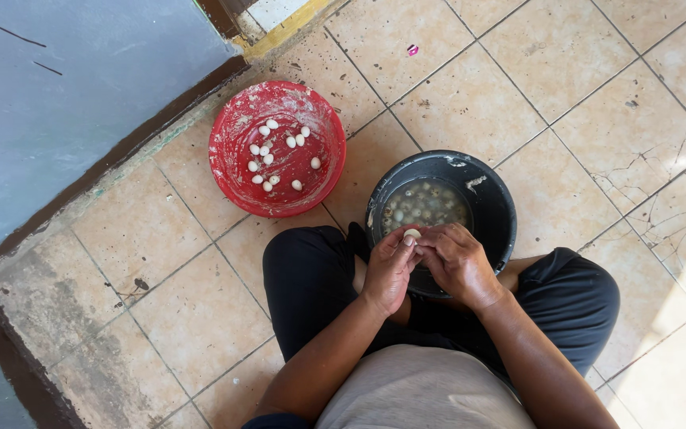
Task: The person sits on the floor and peels hard-boiled eggs by hand, removing the shell over a black bowl of water. The peeled eggs are placed into a red bowl nearby.
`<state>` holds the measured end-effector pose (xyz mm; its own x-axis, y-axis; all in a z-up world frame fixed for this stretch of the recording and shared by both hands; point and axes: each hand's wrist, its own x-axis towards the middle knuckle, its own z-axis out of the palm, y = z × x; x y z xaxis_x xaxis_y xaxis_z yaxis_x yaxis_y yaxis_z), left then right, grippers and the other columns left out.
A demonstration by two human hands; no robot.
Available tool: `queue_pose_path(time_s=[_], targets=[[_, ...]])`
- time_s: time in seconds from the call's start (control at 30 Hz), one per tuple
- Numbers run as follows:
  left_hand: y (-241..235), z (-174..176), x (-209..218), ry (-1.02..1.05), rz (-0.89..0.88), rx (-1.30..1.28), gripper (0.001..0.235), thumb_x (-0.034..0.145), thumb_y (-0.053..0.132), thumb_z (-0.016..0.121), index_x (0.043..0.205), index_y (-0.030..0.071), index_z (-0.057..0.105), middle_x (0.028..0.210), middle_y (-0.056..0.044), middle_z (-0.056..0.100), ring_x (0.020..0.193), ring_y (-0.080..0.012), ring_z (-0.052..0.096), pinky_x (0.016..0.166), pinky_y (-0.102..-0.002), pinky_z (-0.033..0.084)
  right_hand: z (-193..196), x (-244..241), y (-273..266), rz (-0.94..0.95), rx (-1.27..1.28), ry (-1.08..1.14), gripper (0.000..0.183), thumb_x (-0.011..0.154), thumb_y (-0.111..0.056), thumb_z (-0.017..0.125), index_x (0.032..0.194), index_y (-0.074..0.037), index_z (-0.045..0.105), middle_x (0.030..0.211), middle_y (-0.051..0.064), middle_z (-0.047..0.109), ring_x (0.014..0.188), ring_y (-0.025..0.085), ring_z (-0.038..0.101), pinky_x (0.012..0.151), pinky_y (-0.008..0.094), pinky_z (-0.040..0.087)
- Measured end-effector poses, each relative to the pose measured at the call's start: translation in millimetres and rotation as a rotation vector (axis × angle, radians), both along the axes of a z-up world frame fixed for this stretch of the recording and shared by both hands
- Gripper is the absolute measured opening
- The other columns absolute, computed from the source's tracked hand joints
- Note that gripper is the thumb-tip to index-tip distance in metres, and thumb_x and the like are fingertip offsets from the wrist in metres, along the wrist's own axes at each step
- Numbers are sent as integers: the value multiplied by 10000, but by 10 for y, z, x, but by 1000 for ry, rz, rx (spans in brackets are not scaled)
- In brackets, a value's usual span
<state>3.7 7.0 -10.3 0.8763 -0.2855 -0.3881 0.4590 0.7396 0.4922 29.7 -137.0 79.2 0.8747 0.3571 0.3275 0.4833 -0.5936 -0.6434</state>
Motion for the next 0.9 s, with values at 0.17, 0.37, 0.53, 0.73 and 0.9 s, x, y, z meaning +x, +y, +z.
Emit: queue_pose_path(time_s=[0.17,0.37,0.53,0.73,0.9], targets=[[-27,-13,14,35,9,-2,329,1045,251,646,1305,55,603,1142,-46,676,1060,-124,635,989,-315,499,-4,54,28,38,-61,-55,273,800,-49,809,1036,-56,671,1014,104,685,946,305,691,822,392,579],[-135,-77,37,86,-32,38,327,1027,259,647,1295,77,610,1126,-15,676,1049,-103,626,997,-317,499,-87,54,-62,6,-90,54,192,801,-26,782,891,-62,617,945,94,672,896,307,677,769,398,572],[-176,-159,28,125,-35,-5,283,1042,282,643,1251,92,634,1067,-6,652,1029,-112,620,998,-327,505,-212,45,-120,-15,-26,68,171,846,-8,760,898,-56,604,936,90,663,890,310,677,780,403,566],[-91,-128,78,158,-69,-117,276,1054,375,646,1131,110,646,1007,11,634,1026,-126,622,1002,-365,513,-485,-9,-186,-42,211,130,180,917,-25,736,918,-69,562,958,87,665,900,246,688,773,344,564],[55,-143,173,297,-35,-188,336,1003,414,644,1120,101,680,997,-25,679,1009,-169,659,912,-372,547,-722,-37,-299,-327,537,562,182,960,-74,723,962,-55,543,963,113,655,848,203,637,734,304,547]])
